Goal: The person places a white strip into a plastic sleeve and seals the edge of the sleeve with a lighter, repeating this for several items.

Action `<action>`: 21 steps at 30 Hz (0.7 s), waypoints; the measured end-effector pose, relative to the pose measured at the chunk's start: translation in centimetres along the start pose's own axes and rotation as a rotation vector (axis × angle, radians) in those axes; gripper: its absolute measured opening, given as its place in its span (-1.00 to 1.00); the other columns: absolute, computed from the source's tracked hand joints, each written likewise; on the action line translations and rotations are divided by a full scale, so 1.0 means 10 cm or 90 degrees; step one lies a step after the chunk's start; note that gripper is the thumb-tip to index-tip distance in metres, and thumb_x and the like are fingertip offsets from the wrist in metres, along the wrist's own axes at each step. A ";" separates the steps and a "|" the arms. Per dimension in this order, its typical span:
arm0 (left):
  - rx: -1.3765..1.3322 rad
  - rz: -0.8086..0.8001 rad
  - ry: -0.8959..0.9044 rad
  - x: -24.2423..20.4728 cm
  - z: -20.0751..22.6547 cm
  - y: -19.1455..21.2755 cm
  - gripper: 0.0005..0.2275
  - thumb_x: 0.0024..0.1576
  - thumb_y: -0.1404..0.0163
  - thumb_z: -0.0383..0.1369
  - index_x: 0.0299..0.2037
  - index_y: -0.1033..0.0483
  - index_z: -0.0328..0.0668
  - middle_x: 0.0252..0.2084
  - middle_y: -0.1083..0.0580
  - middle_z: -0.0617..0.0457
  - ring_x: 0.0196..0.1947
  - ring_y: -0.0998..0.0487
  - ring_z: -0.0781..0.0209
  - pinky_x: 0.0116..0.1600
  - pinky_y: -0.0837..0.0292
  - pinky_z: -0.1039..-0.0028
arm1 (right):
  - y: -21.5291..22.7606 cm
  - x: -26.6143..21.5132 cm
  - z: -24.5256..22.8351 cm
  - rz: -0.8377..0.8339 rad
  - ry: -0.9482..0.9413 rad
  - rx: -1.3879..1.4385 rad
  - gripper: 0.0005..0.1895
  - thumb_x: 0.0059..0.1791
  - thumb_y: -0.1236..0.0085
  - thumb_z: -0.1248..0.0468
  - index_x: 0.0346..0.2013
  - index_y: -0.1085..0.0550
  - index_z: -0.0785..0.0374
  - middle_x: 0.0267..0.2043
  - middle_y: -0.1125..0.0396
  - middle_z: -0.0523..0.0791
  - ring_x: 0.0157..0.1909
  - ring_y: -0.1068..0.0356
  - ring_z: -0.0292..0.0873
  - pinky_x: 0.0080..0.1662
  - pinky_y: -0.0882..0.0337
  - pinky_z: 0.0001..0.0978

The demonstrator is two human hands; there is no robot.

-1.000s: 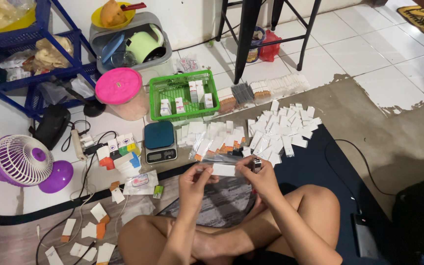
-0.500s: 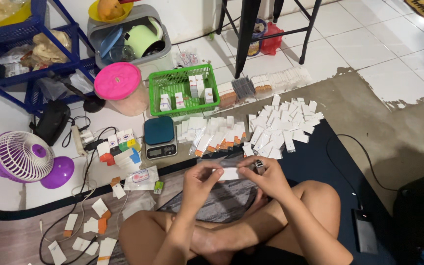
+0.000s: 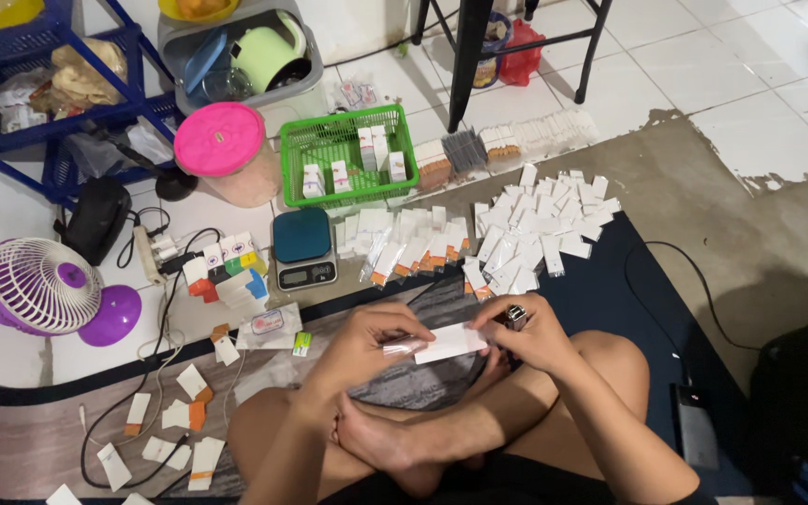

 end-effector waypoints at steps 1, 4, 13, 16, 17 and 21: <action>-0.001 0.000 0.003 0.01 0.10 0.02 -0.91 0.18 -0.39 -0.53 -0.14 -0.85 -0.28 -0.25 -0.72 -0.14 -0.20 -0.72 0.20 -0.12 -0.70 0.31 | -0.03 -0.03 -0.06 0.000 -0.003 0.001 -0.92 -0.12 -0.41 0.58 -0.36 -0.76 0.45 -0.54 -0.59 0.12 -0.65 -0.57 -0.15 -0.64 -0.55 -0.38; 0.017 -0.070 0.004 0.04 0.25 0.05 -0.92 0.23 -0.30 -0.55 -0.11 -0.82 -0.33 -0.18 -0.73 -0.19 -0.18 -0.71 0.13 -0.05 -0.71 0.22 | -0.11 -0.03 -0.25 -0.048 0.046 0.048 -0.92 -0.13 -0.36 0.63 -0.41 -0.74 0.51 -0.45 -0.60 0.21 -0.62 -0.64 -0.03 -0.64 -0.66 -0.26; 0.082 0.027 0.017 0.03 -0.17 -0.07 -0.85 0.13 -0.42 -0.43 -0.11 -0.86 -0.20 -0.15 -0.78 -0.06 -0.13 -0.80 0.08 0.00 -0.70 0.32 | -0.01 -0.03 -0.03 -0.072 0.065 -0.060 -0.84 -0.01 -0.57 0.32 -0.27 -0.78 0.42 -0.35 -0.66 0.08 -0.38 -0.60 -0.16 -0.29 -0.62 -0.25; 0.037 0.140 0.034 0.03 -0.28 -0.15 -0.77 0.12 -0.42 -0.55 -0.01 -0.86 -0.24 -0.14 -0.78 -0.07 -0.16 -0.81 0.12 -0.16 -0.80 0.41 | 0.01 -0.03 0.10 0.004 0.036 -0.110 -0.87 -0.08 -0.63 0.40 -0.28 -0.80 0.37 -0.32 -0.68 0.03 -0.33 -0.58 -0.18 -0.20 -0.57 -0.30; -0.110 0.213 0.079 0.00 -0.39 -0.18 -0.62 0.16 -0.39 -0.53 0.20 -0.70 -0.30 -0.09 -0.69 -0.11 -0.23 -0.82 -0.01 -0.17 -0.86 0.30 | 0.03 -0.03 0.14 0.041 0.031 -0.132 -0.84 -0.10 -0.66 0.41 -0.26 -0.80 0.34 -0.31 -0.68 0.00 -0.32 -0.53 -0.21 -0.19 -0.52 -0.31; -0.312 0.310 0.180 -0.07 -0.91 -0.46 -0.72 0.23 -0.36 -0.53 0.06 -0.65 -0.61 -0.43 -0.66 -0.38 -0.44 -0.81 -0.23 -0.24 -0.88 0.13 | -0.09 -0.05 0.12 0.123 -0.020 -0.150 -0.75 -0.15 -0.70 0.40 -0.21 -0.79 0.29 -0.36 -0.64 -0.07 -0.37 -0.43 -0.29 -0.21 -0.45 -0.37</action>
Point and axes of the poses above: each hand's wrist, its own x-axis towards the middle knuckle, its own y-axis out of the back of the hand, z = x × y, the point moved 4 cm from there along x, towards the middle knuckle
